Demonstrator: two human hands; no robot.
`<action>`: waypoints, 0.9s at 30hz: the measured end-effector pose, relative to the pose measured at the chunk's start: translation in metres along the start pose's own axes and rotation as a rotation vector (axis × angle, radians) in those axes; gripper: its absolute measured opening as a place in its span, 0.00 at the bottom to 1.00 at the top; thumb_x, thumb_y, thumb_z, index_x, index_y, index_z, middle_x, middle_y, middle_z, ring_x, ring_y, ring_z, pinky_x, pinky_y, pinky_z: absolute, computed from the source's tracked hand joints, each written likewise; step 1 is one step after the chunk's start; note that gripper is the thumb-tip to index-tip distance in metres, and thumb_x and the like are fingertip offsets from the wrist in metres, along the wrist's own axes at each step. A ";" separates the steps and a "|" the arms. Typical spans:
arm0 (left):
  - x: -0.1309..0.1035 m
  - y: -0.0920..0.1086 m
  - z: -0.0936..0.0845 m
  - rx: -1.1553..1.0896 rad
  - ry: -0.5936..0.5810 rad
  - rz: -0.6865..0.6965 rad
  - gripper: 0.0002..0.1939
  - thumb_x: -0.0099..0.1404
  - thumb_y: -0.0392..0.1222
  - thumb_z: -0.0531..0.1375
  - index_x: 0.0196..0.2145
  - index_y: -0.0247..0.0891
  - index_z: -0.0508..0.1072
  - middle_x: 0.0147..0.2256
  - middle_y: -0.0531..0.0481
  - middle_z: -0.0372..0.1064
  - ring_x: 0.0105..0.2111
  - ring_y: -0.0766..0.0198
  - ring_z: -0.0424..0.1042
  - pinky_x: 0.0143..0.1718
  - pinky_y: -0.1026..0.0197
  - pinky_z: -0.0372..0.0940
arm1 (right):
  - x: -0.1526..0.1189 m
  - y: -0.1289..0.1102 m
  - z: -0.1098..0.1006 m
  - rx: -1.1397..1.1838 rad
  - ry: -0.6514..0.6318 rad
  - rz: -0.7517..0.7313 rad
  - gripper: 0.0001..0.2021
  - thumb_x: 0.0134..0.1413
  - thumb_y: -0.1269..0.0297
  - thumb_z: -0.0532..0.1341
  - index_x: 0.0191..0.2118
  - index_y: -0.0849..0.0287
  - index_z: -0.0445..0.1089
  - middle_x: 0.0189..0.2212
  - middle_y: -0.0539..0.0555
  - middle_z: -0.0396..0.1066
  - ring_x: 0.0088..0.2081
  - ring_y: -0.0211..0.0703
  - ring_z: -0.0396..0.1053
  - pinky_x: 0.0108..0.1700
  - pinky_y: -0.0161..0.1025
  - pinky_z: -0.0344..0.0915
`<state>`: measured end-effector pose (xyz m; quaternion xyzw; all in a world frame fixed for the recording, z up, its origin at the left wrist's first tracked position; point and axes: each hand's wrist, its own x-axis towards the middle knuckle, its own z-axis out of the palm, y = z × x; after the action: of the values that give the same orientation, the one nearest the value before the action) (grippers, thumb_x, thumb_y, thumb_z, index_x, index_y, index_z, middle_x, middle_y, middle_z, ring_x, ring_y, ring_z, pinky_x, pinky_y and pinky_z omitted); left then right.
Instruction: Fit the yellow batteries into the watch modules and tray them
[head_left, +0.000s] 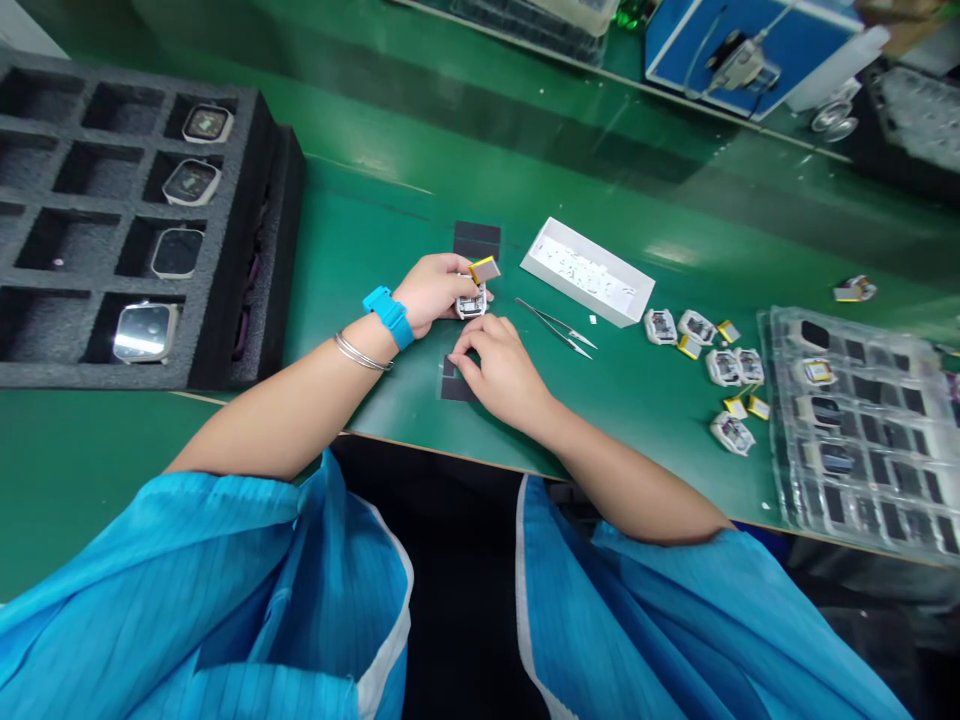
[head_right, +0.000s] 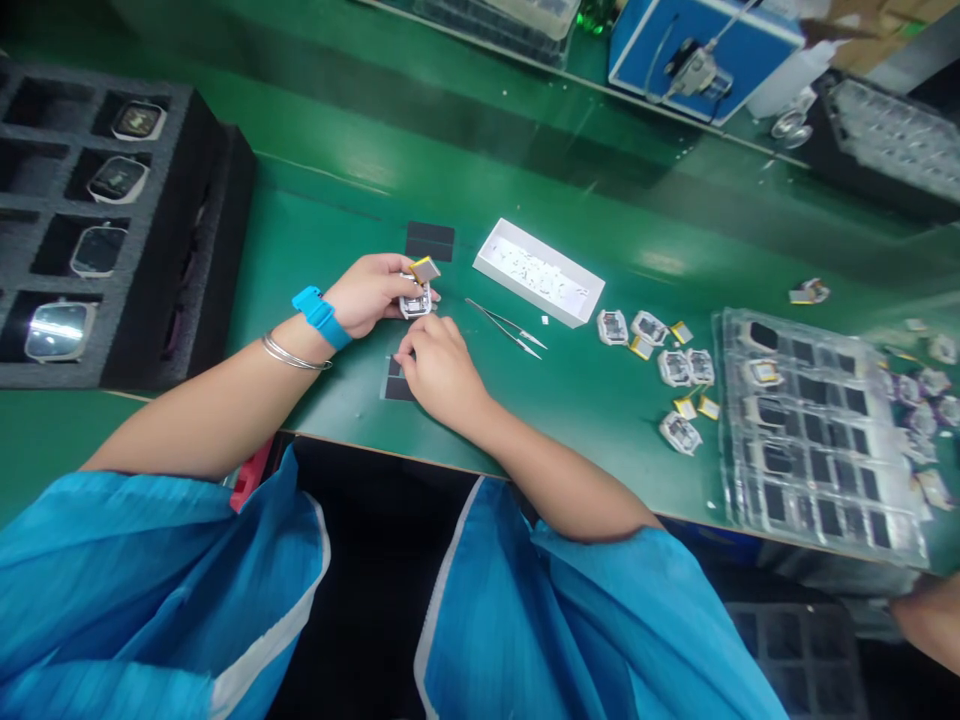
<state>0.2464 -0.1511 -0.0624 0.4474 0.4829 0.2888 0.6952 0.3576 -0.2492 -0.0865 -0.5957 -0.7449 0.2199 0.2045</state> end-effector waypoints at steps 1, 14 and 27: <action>0.000 0.000 0.000 -0.001 -0.001 -0.001 0.09 0.58 0.21 0.58 0.30 0.32 0.70 0.28 0.48 0.75 0.30 0.65 0.76 0.44 0.57 0.73 | -0.001 0.000 0.000 -0.016 -0.013 -0.016 0.04 0.61 0.73 0.61 0.35 0.60 0.72 0.43 0.60 0.70 0.48 0.53 0.64 0.55 0.51 0.63; 0.000 0.000 0.001 0.018 -0.007 -0.006 0.08 0.56 0.22 0.58 0.31 0.32 0.71 0.28 0.50 0.75 0.29 0.67 0.75 0.44 0.59 0.73 | -0.006 0.007 -0.003 -0.080 0.059 -0.050 0.04 0.62 0.64 0.64 0.38 0.58 0.72 0.46 0.61 0.69 0.52 0.57 0.63 0.54 0.54 0.65; 0.000 0.001 0.000 0.021 0.008 -0.005 0.09 0.56 0.22 0.60 0.34 0.32 0.72 0.28 0.48 0.76 0.30 0.65 0.77 0.41 0.62 0.72 | -0.005 0.007 0.003 -0.057 0.004 -0.138 0.03 0.64 0.71 0.59 0.37 0.58 0.69 0.46 0.61 0.69 0.48 0.54 0.61 0.51 0.51 0.63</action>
<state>0.2467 -0.1507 -0.0617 0.4523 0.4897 0.2836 0.6894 0.3626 -0.2528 -0.0928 -0.5491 -0.7897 0.1828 0.2035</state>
